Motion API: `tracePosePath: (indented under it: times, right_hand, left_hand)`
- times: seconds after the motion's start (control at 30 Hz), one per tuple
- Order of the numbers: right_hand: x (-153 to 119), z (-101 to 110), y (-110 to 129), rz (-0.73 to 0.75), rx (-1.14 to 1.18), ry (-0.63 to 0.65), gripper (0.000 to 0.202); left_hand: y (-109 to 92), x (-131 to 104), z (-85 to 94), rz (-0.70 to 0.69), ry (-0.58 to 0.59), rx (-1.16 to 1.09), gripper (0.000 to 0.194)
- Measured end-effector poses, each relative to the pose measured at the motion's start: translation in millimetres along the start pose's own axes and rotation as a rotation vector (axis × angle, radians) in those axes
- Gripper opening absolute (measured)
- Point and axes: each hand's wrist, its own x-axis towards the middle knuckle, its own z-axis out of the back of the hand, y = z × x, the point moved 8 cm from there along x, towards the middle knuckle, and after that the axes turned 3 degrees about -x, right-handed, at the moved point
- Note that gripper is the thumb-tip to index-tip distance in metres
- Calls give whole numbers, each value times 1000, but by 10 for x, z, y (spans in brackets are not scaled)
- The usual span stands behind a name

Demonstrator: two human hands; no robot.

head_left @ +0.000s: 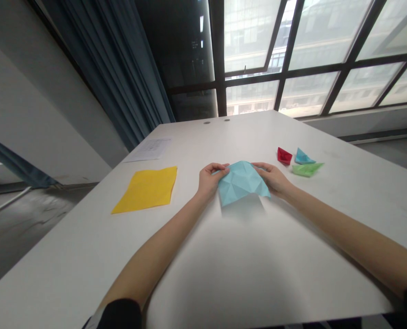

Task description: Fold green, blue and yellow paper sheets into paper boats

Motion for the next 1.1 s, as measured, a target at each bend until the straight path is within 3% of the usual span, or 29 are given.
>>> tracePosePath:
  times: [0.2,0.27,0.33,0.53,0.73,0.97,1.1]
  right_hand:
    - [-90,236,348,442,-584,-373,26]
    - [-168,208,472,558,-711,-423,18]
    - [-215,136,546,632,-784,-392,13]
    - [-225,-78,515,630,-744,-146,13]
    - [-288,-151,574,652,-679,-110,13]
    - [-242,-121,517,575,-643,-99,18]
    - [-261,-104,537,590,-635,-132,17]
  left_hand:
    - [24,-21,-24,23,28,2,21]
    - [25,-24,-31,20,40,15,21]
    - [22,-24,-28,15,39,26,22]
    - [68,-51,-82,64,69,-28,23]
    - [208,-108,-165,198,119,-98,30]
    - [112,-36,-73,35,118,233,33]
    - [117,-12,18,20,38,332,40]
